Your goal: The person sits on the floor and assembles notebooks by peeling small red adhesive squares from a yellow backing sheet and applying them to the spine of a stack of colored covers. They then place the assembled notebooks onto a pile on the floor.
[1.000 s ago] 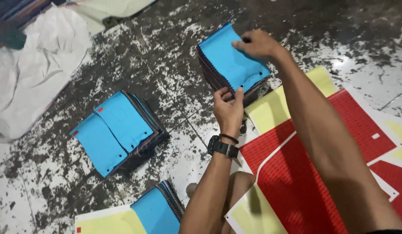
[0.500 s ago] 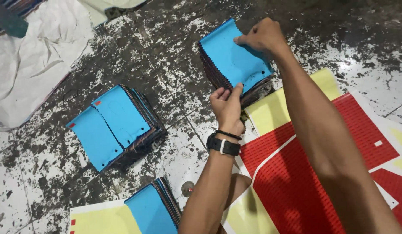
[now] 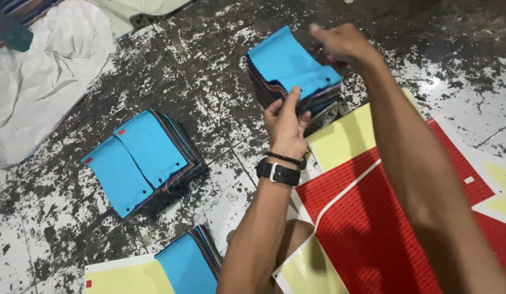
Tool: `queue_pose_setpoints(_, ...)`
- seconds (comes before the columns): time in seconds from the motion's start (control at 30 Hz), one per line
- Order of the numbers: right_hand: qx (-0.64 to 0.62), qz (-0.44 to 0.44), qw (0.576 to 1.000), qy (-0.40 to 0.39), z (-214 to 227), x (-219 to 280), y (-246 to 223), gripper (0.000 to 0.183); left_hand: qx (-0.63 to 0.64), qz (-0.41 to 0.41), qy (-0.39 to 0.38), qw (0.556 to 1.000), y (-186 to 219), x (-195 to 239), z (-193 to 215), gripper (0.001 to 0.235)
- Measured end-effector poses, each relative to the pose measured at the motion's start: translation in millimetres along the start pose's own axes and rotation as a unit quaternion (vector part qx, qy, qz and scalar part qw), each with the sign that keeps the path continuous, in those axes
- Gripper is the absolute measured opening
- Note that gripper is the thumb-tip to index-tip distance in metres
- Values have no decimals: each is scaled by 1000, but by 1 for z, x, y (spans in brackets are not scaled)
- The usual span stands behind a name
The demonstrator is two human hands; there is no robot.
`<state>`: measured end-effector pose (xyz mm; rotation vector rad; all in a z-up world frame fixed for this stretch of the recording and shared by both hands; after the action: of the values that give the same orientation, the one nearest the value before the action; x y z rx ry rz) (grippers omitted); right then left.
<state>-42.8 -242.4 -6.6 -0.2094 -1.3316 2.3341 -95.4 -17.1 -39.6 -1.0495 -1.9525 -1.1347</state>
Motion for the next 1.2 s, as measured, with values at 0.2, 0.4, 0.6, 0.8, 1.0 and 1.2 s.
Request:
queue_pose_setpoints(0.2,-66,-66,995,-47,16,35,25,72,43,-8,-19,999,16,-14,-9,41)
queue_pose_setpoints(0.4,-173,-144,959,-170,-23,70,-4,96,-38,2,22,999,21,7,-6,46)
queue_pose_setpoints(0.6,-277,-143,943,-117,-45,28,25,111,-33,-16,4,999,25,11,1,45)
queue_pose_setpoints(0.8,-167,-77,973,-138,-51,20,-18,97,-52,-34,-64,996,19,-9,5,17)
queue_pose_setpoints(1.0,-260,-113,953,-107,-58,1,-7,39,-126,-69,-52,988,20,-12,17,26)
queue_pose_setpoints(1.2,-400,-36,911,-92,-50,1,-35,44,-144,-65,-116,981,26,50,27,71)
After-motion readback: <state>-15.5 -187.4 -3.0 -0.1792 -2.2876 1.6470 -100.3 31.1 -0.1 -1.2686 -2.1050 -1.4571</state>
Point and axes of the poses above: each hand's wrist, its own x-axis away from the middle knuckle, its own z-axis out of the back of the hand, y = z × x, the point moved 9 cm from there along -x, towards the middle knuckle, and after that the axes turned 15 degrees about z, right-handed, at the moved point
